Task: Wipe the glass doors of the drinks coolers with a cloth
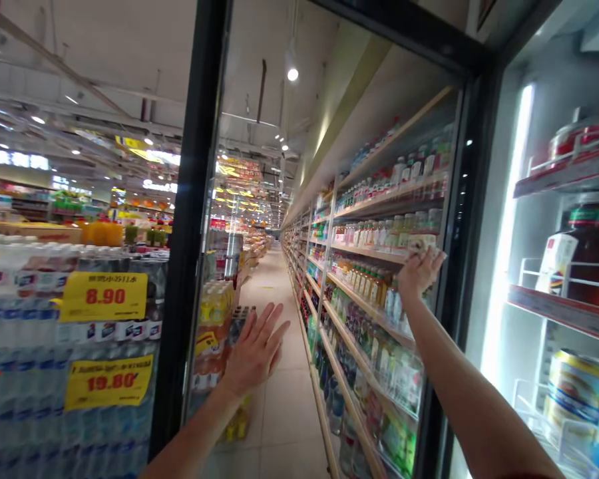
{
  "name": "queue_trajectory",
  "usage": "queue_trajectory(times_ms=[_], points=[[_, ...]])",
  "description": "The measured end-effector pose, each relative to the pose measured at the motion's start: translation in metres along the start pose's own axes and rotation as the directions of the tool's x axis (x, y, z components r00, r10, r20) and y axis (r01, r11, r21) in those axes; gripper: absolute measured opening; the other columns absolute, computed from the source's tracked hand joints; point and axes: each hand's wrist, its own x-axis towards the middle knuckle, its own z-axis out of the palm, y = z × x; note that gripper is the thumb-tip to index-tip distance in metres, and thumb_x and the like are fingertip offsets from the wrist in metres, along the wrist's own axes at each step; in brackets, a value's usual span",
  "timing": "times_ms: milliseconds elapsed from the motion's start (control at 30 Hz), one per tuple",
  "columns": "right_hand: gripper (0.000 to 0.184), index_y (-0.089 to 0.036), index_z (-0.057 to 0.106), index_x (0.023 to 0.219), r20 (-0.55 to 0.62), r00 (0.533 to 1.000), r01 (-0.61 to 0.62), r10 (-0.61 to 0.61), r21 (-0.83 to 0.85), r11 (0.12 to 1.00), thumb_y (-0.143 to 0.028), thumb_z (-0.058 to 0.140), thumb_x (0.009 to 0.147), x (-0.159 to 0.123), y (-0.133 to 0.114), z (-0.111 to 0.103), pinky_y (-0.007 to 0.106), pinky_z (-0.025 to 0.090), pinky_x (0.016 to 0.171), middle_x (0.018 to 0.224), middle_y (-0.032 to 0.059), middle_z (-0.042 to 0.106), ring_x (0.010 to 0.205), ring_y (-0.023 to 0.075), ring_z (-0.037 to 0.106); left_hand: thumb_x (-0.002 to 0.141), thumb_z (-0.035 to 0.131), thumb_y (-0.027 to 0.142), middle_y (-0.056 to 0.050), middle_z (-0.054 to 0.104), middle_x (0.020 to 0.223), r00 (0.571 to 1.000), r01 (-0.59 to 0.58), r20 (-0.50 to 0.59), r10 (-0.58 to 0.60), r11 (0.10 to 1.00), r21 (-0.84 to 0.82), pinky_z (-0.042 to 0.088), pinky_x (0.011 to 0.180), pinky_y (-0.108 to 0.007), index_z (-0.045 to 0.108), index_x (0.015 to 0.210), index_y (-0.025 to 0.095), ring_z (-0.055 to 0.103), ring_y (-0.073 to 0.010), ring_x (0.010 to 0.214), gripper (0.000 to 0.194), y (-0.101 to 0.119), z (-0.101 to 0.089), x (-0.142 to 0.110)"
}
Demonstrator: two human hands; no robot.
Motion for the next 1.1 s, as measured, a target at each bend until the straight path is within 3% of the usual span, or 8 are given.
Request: queue_trajectory(times_ms=[100,200,267,467,533,667,733,1100], points=[[0.052,-0.012,0.033,0.135,0.164,0.925,0.337,-0.342,0.06,0.94,-0.024,0.03,0.085,-0.024,-0.045,0.004,0.055,0.021,0.105,0.146,0.0167,0.021,0.137,0.0273,0.012,0.081,0.048,0.019,-0.01,0.044,0.135,1.0,-0.007,-0.011,0.007,1.0,-0.01,0.023,0.108,-0.045,0.05,0.12,0.022,0.028,-0.0233,0.132,0.04,-0.001,0.0,0.002],[0.053,-0.028,0.034,0.134,0.325,0.598,0.695,-0.732,0.245,0.676,-0.029,0.042,0.082,-0.076,-0.083,0.0,0.038,0.023,0.109,0.146,0.0016,0.028,0.137,0.016,0.015,0.08,0.048,0.017,-0.011,0.046,0.133,0.999,-0.048,-0.019,0.048,0.999,0.017,0.024,0.108,-0.045,0.052,0.117,0.019,0.028,-0.0236,0.132,0.037,-0.004,-0.002,0.003],[0.051,-0.033,0.038,0.131,0.344,0.505,0.745,-0.791,0.288,0.601,-0.03,0.046,0.081,-0.081,-0.088,0.001,0.034,0.023,0.109,0.143,-0.0025,0.034,0.135,0.0125,0.022,0.08,0.047,0.016,-0.011,0.048,0.131,0.998,-0.061,-0.023,0.062,0.997,0.037,0.025,0.107,-0.044,0.053,0.114,0.018,0.029,-0.0236,0.132,0.035,-0.005,-0.003,0.003],[0.052,-0.015,0.026,0.138,0.126,0.955,0.264,-0.268,0.049,0.963,-0.024,0.026,0.087,0.005,-0.091,0.024,0.061,0.02,0.101,0.147,0.0171,0.019,0.137,0.0292,0.011,0.082,0.043,0.013,-0.009,0.051,0.129,0.995,0.064,-0.079,-0.064,0.998,-0.003,0.028,0.106,-0.043,0.047,0.12,0.021,0.035,-0.0208,0.129,0.039,0.003,-0.005,0.023],[0.052,-0.017,0.028,0.138,0.214,0.901,0.364,-0.377,0.102,0.926,-0.027,0.031,0.087,0.0,-0.116,0.027,0.057,0.022,0.103,0.147,0.0138,0.02,0.137,0.0276,0.011,0.082,0.043,0.013,-0.011,0.045,0.132,0.974,0.126,-0.179,-0.139,0.988,-0.084,0.031,0.105,-0.045,0.04,0.125,0.019,0.032,-0.0217,0.13,0.043,0.006,-0.008,0.051],[0.054,-0.021,0.024,0.139,0.302,0.552,0.676,-0.777,0.382,0.629,-0.028,0.036,0.086,-0.045,-0.156,0.018,0.051,0.019,0.108,0.146,0.0091,0.025,0.138,0.0233,0.009,0.087,0.038,0.02,-0.014,0.035,0.139,0.893,0.153,-0.366,-0.262,0.942,-0.299,0.033,0.104,-0.044,0.027,0.133,0.017,0.03,-0.021,0.131,0.047,0.007,-0.012,0.129],[0.06,-0.018,0.014,0.141,0.209,0.527,0.66,-0.824,0.509,0.552,-0.027,0.035,0.085,-0.053,-0.154,0.012,0.048,0.024,0.108,0.146,0.011,0.025,0.137,0.0213,0.014,0.089,0.035,0.025,-0.014,0.037,0.138,0.917,0.111,-0.335,-0.217,0.945,-0.308,0.034,0.105,-0.041,0.026,0.133,0.015,0.03,-0.02,0.131,0.046,0.006,-0.009,0.16],[0.05,-0.017,0.031,0.135,0.105,0.931,0.337,-0.351,0.129,0.933,-0.03,0.035,0.086,-0.021,-0.072,0.002,0.058,0.021,0.103,0.143,0.0166,0.028,0.133,0.0269,0.025,0.088,0.032,0.018,-0.012,0.027,0.145,0.965,0.169,-0.23,-0.129,0.972,0.165,0.022,0.11,-0.044,0.04,0.127,0.011,0.012,-0.0244,0.137,0.041,-0.055,-0.044,0.216]])
